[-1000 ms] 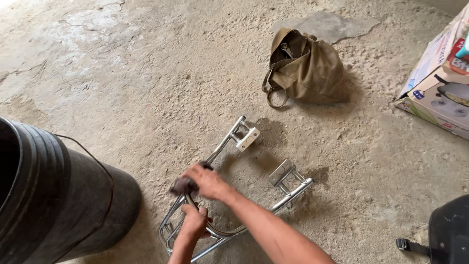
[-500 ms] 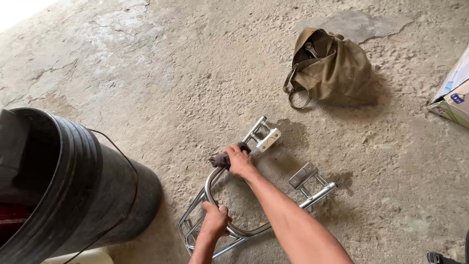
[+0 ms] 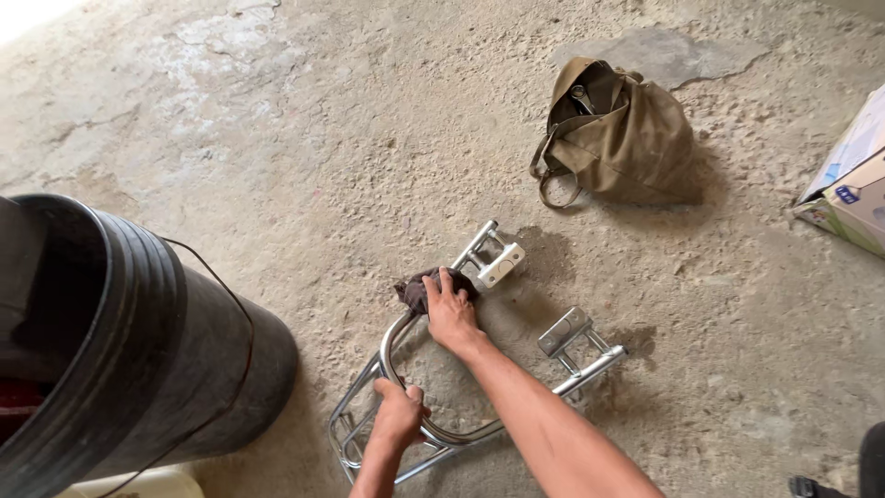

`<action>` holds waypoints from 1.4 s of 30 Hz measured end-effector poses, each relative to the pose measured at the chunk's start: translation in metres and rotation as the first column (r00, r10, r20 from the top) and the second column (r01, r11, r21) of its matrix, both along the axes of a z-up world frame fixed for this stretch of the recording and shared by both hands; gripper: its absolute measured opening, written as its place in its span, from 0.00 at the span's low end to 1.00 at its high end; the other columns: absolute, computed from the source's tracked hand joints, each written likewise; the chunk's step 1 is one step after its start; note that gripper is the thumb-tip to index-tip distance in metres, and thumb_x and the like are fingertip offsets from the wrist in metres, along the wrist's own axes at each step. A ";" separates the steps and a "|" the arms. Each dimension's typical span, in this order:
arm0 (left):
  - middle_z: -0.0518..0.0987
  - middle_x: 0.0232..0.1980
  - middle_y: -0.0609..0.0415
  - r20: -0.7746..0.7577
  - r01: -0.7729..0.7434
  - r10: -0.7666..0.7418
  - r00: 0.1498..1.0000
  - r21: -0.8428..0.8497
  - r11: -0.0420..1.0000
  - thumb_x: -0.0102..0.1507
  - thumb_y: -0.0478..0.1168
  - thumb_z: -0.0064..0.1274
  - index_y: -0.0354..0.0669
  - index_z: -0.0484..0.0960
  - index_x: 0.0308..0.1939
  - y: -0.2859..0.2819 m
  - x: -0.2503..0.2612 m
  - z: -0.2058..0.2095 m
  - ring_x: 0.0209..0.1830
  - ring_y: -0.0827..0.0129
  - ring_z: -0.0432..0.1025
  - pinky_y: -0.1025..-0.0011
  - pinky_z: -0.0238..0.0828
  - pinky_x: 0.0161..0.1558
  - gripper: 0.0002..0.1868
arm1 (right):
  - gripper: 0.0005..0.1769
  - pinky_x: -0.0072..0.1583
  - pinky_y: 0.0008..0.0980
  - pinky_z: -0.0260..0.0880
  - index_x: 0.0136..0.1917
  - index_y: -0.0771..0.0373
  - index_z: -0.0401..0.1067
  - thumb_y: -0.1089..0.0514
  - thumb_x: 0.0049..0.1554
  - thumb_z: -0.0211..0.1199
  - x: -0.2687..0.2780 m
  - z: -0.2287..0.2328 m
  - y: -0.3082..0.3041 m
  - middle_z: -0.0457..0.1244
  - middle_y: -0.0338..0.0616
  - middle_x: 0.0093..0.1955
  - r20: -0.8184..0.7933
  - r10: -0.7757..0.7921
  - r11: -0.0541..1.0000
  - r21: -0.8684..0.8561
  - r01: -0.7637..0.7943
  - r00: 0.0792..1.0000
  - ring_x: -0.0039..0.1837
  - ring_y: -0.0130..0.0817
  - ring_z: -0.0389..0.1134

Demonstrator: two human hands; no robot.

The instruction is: The person wipes a chrome metal rack with a dark cloth, then wipes a black motorcycle helmet. The person places the cleaned rack on a stack of boxes and continues wiping the helmet.

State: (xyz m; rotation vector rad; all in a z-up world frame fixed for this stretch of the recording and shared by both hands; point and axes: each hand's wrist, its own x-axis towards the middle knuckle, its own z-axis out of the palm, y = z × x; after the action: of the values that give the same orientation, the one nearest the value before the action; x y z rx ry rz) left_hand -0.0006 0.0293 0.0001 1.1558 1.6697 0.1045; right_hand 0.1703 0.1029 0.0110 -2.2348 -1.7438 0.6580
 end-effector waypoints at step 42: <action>0.84 0.38 0.37 -0.008 0.043 -0.043 0.999 0.044 0.998 0.68 0.45 0.39 0.31 0.49 0.56 -0.006 -0.001 0.012 0.35 0.50 0.82 0.60 0.82 0.30 0.24 | 0.46 0.67 0.46 0.63 0.74 0.36 0.60 0.75 0.50 0.60 -0.021 0.005 -0.027 0.50 0.42 0.78 -0.024 0.457 0.884 0.124 -0.451 0.889 0.63 0.48 0.60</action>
State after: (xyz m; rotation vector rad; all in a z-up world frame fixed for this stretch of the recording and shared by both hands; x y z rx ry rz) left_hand -0.0014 0.0232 0.0117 1.2259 1.6547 0.1105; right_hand 0.1495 0.0754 0.0156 -1.7196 -2.2392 0.6745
